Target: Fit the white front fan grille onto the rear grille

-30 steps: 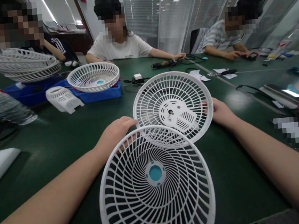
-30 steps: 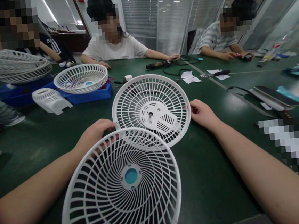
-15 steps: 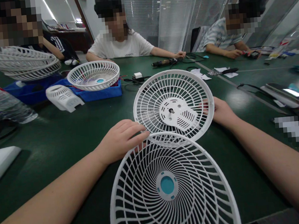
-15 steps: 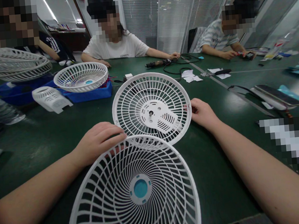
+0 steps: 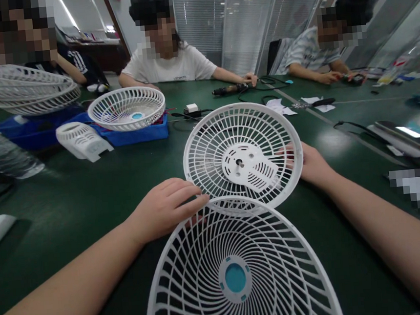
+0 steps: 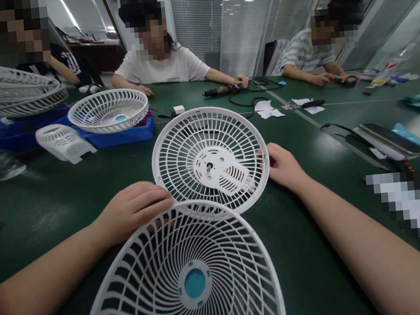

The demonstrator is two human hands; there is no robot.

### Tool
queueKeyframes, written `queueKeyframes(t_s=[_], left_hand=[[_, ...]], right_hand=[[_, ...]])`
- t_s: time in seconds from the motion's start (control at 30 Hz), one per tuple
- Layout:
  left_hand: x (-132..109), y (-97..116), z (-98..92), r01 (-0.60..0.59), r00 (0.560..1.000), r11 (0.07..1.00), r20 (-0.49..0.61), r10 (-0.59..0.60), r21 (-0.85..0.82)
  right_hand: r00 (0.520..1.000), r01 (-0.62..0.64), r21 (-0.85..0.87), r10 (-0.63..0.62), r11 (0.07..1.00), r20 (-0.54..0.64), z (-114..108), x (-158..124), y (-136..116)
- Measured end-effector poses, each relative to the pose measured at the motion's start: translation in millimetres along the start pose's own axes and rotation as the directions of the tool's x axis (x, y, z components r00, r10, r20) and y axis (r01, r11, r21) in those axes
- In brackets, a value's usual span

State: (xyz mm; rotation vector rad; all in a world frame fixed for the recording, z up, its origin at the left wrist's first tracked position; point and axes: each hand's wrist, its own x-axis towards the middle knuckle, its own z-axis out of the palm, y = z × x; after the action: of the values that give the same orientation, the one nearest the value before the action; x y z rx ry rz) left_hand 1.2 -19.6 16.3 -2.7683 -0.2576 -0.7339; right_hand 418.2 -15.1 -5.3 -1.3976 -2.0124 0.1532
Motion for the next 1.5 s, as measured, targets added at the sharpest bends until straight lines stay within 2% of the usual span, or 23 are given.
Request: queueKeyframes(t_s=[0.17, 0.27, 0.47, 0.6, 0.8, 0.93, 1.07, 1.23, 1.4, 1.5], left_hand=[[-0.6, 1.2, 1.1, -0.025, 0.999, 0.999, -0.038, 0.026, 0.020], [0.4, 2.4, 0.5, -0.021, 1.000, 1.000, -0.022, 0.021, 0.015], [3.8, 5.1, -2.0, -0.043, 0.999, 0.999, 0.011, 0.043, 0.030], [6.5, 7.8, -3.4, -0.078, 0.997, 0.994, 0.010, 0.077, 0.074], [12.5, 11.9, -5.8, -0.136, 0.991, 0.981, 0.007, 0.137, 0.141], [13.4, 12.5, -5.8, -0.131, 0.991, 0.983, 0.000, 0.132, 0.128], [12.3, 11.8, -4.3, -0.129, 0.991, 0.985, -0.006, 0.130, 0.118], [10.0, 10.3, -2.3, -0.138, 0.990, 0.981, 0.019, 0.136, 0.138], [8.3, 8.5, -1.2, -0.120, 0.993, 0.983, 0.032, 0.117, 0.136], [8.0, 7.6, -1.0, -0.108, 0.994, 0.984, 0.038, 0.104, 0.140]], right_hand=[[0.997, -0.061, 0.013, 0.062, 0.998, -0.053, -0.4, -0.7, -6.9], [0.990, -0.079, 0.037, 0.082, 0.996, -0.113, -3.7, 0.1, -13.2], [0.974, 0.059, -0.016, -0.061, 0.998, -0.218, -8.6, 1.1, -35.0], [0.972, 0.140, -0.013, -0.140, 0.990, -0.190, -8.0, -0.7, -45.8], [0.950, 0.232, -0.122, -0.252, 0.965, -0.185, -8.3, -3.5, -48.8], [0.942, 0.272, -0.171, -0.298, 0.947, -0.153, -9.4, -5.1, -54.3], [0.932, 0.306, -0.139, -0.326, 0.942, -0.159, -10.3, -4.3, -56.3], [0.950, 0.248, -0.115, -0.265, 0.962, -0.165, -11.4, -3.0, -56.7], [0.943, 0.118, -0.119, -0.148, 0.986, -0.298, -11.5, -8.8, -60.9], [0.933, 0.110, -0.126, -0.146, 0.986, -0.328, -10.9, -13.5, -59.9]])
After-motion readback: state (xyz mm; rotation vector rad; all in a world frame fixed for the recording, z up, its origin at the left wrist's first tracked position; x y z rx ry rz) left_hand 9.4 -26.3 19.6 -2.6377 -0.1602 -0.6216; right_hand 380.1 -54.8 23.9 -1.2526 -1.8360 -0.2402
